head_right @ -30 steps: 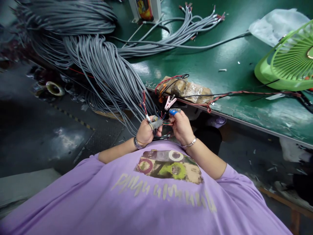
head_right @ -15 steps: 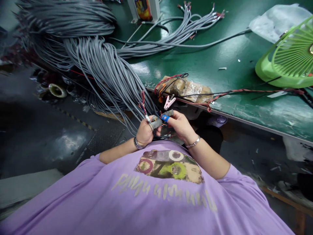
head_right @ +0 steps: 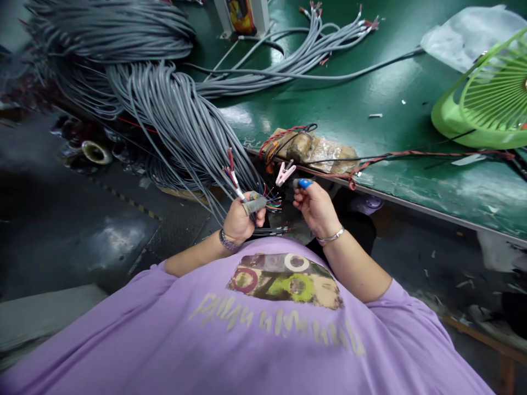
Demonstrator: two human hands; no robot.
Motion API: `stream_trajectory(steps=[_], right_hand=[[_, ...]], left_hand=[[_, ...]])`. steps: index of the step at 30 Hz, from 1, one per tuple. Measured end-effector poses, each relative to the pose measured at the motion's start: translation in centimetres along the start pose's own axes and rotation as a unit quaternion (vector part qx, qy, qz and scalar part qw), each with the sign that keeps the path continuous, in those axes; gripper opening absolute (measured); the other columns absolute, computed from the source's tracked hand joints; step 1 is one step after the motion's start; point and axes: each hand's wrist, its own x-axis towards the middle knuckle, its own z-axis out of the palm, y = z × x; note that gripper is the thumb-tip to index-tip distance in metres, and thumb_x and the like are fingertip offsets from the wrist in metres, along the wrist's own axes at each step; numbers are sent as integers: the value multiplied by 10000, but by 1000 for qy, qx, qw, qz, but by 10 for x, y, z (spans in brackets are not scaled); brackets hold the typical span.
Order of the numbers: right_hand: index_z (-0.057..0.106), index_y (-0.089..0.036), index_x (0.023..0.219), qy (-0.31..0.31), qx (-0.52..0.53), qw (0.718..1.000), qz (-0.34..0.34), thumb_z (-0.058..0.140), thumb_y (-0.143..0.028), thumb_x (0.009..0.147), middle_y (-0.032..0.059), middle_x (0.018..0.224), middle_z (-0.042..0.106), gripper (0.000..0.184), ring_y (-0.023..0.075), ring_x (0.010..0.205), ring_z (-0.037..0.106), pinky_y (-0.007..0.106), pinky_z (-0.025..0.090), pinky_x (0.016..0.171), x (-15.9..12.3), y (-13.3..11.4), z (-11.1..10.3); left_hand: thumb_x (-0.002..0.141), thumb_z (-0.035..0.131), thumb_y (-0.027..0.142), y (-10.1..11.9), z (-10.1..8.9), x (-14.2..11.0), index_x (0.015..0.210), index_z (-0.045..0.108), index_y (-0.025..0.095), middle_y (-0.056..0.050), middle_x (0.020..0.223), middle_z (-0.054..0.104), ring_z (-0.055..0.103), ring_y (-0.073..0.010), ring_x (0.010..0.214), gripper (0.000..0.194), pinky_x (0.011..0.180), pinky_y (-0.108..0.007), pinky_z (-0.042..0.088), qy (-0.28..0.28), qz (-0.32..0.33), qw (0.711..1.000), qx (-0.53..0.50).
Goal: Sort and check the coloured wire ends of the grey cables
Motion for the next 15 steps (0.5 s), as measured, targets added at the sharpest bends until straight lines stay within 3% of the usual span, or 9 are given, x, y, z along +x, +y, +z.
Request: stream_trajectory(steps=[4,8,11,15], right_hand=[[647,-195,809,-69,-45,996,39,774,-649,739,15,739,659,477,97,565,531,221,446,503,17,-5,3],[665,-188,813,-152,-61,986,-10,731,-720,752,6,718,653,540,92,556,514,224,433,517,30,-1,12],[674,-180,782,-146,-40,988,-43,747,-739,717,-11,662,619,568,80,531,476,216,403,501,34,6,17],[672,-185,776,-135,1,991,-24,704,-765,742,-13,647,609,581,82,529,491,223,406,499,31,11,24]], left_hand=[[601,838,426,11,1,5,673,509,187,63,461,532,430,-60,330,413,343,-187,335,-68,-44,997,8],[581,833,422,19,5,15,657,523,179,52,430,514,414,-76,305,401,316,-195,319,-118,-68,991,-6],[550,840,381,24,5,24,648,530,174,52,398,483,386,-78,290,384,302,-192,293,-151,-95,984,-28],[610,788,278,29,3,33,668,542,169,55,391,456,382,-87,278,275,313,-191,289,-189,-150,969,-50]])
